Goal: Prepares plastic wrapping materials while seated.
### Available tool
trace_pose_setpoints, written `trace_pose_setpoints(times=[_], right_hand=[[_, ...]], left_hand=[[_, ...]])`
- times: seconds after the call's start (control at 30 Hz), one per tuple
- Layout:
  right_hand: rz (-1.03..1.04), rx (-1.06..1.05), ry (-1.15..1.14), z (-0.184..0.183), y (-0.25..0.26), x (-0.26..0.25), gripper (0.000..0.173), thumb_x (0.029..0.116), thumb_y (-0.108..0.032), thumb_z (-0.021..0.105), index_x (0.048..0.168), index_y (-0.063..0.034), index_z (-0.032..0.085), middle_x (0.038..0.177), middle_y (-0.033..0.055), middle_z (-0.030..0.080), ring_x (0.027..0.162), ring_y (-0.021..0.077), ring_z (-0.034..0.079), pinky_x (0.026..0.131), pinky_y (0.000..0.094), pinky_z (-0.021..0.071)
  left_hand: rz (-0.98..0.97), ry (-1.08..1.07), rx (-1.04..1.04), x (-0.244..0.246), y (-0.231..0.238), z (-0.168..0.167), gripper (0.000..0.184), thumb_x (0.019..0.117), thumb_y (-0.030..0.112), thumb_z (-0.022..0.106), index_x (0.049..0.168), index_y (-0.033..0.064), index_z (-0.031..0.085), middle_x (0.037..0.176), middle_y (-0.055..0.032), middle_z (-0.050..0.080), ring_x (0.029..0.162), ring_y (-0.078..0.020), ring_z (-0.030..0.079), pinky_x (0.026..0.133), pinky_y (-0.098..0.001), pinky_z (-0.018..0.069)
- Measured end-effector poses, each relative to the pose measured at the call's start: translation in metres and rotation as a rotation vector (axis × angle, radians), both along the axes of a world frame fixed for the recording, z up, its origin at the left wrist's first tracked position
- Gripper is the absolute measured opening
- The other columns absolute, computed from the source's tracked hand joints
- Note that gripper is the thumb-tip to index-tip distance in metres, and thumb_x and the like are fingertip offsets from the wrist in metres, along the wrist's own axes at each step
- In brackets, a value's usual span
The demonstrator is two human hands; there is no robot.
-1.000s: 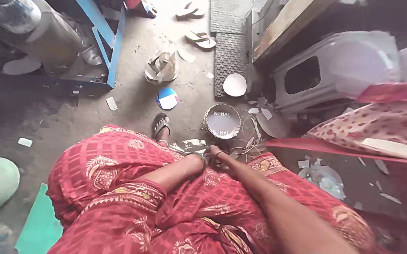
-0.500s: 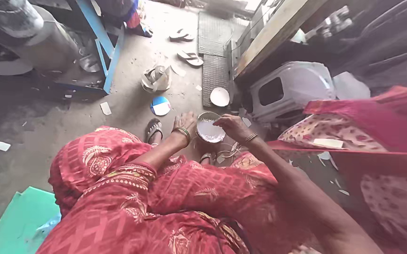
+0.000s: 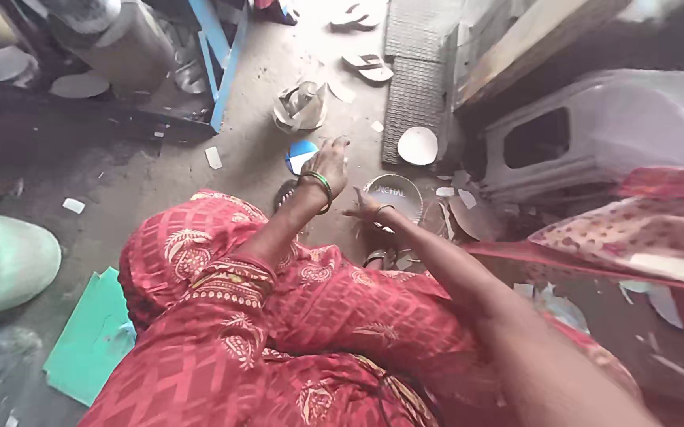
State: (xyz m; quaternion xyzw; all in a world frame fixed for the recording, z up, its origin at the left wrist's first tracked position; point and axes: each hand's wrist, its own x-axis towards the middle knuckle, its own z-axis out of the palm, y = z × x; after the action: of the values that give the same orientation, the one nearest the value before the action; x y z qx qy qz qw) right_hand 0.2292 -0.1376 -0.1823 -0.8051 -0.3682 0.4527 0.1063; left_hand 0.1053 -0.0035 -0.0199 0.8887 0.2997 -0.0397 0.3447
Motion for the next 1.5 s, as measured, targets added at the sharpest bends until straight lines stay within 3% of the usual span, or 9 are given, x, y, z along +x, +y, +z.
trace_pose_setpoints(times=[0.13, 0.2, 0.37, 0.47, 0.5, 0.73, 0.9, 1.1, 1.5], right_hand=[[-0.159, 0.195, -0.192, -0.047, 0.062, -0.004, 0.121, 0.0747, -0.043, 0.089, 0.163, -0.0043, 0.016, 0.158, 0.0353, 0.029, 0.142, 0.0526, 0.037, 0.110, 0.0688, 0.0364], [0.034, -0.083, -0.111, 0.023, 0.092, -0.013, 0.100, 0.0932, -0.036, 0.073, 0.165, -0.0088, 0.010, 0.170, 0.0222, 0.014, 0.156, 0.0423, 0.017, 0.120, 0.0669, 0.0208], [0.317, 0.039, -0.008, 0.097, 0.079, -0.035, 0.048, 0.0927, -0.001, 0.068, 0.137, 0.0113, 0.053, 0.138, 0.0325, 0.056, 0.129, 0.0462, 0.054, 0.110, 0.0582, 0.0398], [0.479, -0.230, 0.009, 0.152, 0.065, -0.040, 0.042, 0.1063, -0.002, 0.046, 0.147, 0.0093, 0.044, 0.149, 0.0280, 0.049, 0.138, 0.0385, 0.049, 0.116, 0.0483, 0.0358], [0.412, 0.006, -0.026, 0.129, 0.049, -0.035, 0.032, 0.1047, -0.001, 0.049, 0.131, 0.0148, 0.057, 0.130, 0.0329, 0.062, 0.119, 0.0409, 0.063, 0.105, 0.0472, 0.0461], [0.237, 0.286, -0.080, 0.075, 0.031, 0.034, 0.017, 0.0986, -0.008, 0.064, 0.107, 0.0040, 0.072, 0.099, 0.0205, 0.072, 0.086, 0.0308, 0.070, 0.086, 0.0511, 0.0547], [0.266, 0.428, -0.114, 0.178, -0.033, 0.020, 0.013, 0.0989, -0.006, 0.063, 0.107, 0.0007, 0.071, 0.103, 0.0173, 0.068, 0.083, 0.0250, 0.068, 0.080, 0.0442, 0.0570], [0.140, 0.714, -0.095, 0.208, -0.102, 0.013, 0.020, 0.0952, -0.016, 0.068, 0.109, -0.0010, 0.071, 0.099, 0.0087, 0.073, 0.084, 0.0139, 0.068, 0.077, 0.0340, 0.0566], [-0.189, 0.736, 0.135, 0.221, -0.140, 0.068, 0.010, 0.0976, -0.010, 0.065, 0.100, -0.0012, 0.069, 0.081, 0.0010, 0.072, 0.073, 0.0074, 0.068, 0.073, 0.0264, 0.0586]], left_hand=[[0.026, 0.051, -0.016, 0.001, 0.004, -0.006, 0.044, 0.1063, 0.016, 0.049, 0.150, 0.0122, 0.048, 0.153, -0.0140, 0.049, 0.127, -0.0339, 0.060, 0.101, -0.0551, 0.0504], [0.027, 0.066, -0.029, -0.002, 0.005, -0.006, 0.043, 0.1068, 0.020, 0.050, 0.149, 0.0110, 0.049, 0.152, -0.0142, 0.049, 0.124, -0.0340, 0.061, 0.098, -0.0549, 0.0511], [0.019, 0.097, -0.024, -0.004, 0.015, -0.013, 0.045, 0.1060, 0.016, 0.052, 0.150, 0.0114, 0.047, 0.155, -0.0122, 0.047, 0.126, -0.0326, 0.061, 0.100, -0.0530, 0.0511], [0.031, 0.102, -0.026, -0.007, 0.018, -0.013, 0.044, 0.1065, 0.012, 0.048, 0.151, 0.0117, 0.047, 0.154, -0.0123, 0.049, 0.126, -0.0337, 0.061, 0.100, -0.0545, 0.0504], [0.035, 0.099, -0.025, -0.008, 0.018, -0.012, 0.044, 0.1066, 0.012, 0.048, 0.151, 0.0118, 0.047, 0.154, -0.0128, 0.049, 0.126, -0.0342, 0.061, 0.100, -0.0552, 0.0502], [-0.048, 0.031, -0.064, -0.012, 0.012, -0.011, 0.053, 0.1025, 0.017, 0.060, 0.152, 0.0087, 0.044, 0.152, -0.0175, 0.049, 0.133, -0.0379, 0.054, 0.105, -0.0588, 0.0460], [-0.396, -0.347, -0.221, -0.004, -0.017, 0.002, 0.091, 0.0822, 0.031, 0.086, 0.158, 0.0122, 0.039, 0.162, -0.0132, 0.039, 0.153, -0.0326, 0.030, 0.118, -0.0713, 0.0186], [-0.530, -0.444, -0.215, -0.008, -0.031, 0.027, 0.023, 0.1020, 0.018, 0.062, 0.113, -0.0008, 0.071, 0.093, -0.0122, 0.075, 0.089, -0.0234, 0.072, 0.093, -0.0520, 0.0534], [0.296, -0.680, -0.369, -0.015, 0.034, 0.046, 0.029, 0.1045, 0.023, 0.060, 0.116, -0.0028, 0.066, 0.093, -0.0067, 0.069, 0.078, -0.0068, 0.066, 0.078, -0.0270, 0.0579]])
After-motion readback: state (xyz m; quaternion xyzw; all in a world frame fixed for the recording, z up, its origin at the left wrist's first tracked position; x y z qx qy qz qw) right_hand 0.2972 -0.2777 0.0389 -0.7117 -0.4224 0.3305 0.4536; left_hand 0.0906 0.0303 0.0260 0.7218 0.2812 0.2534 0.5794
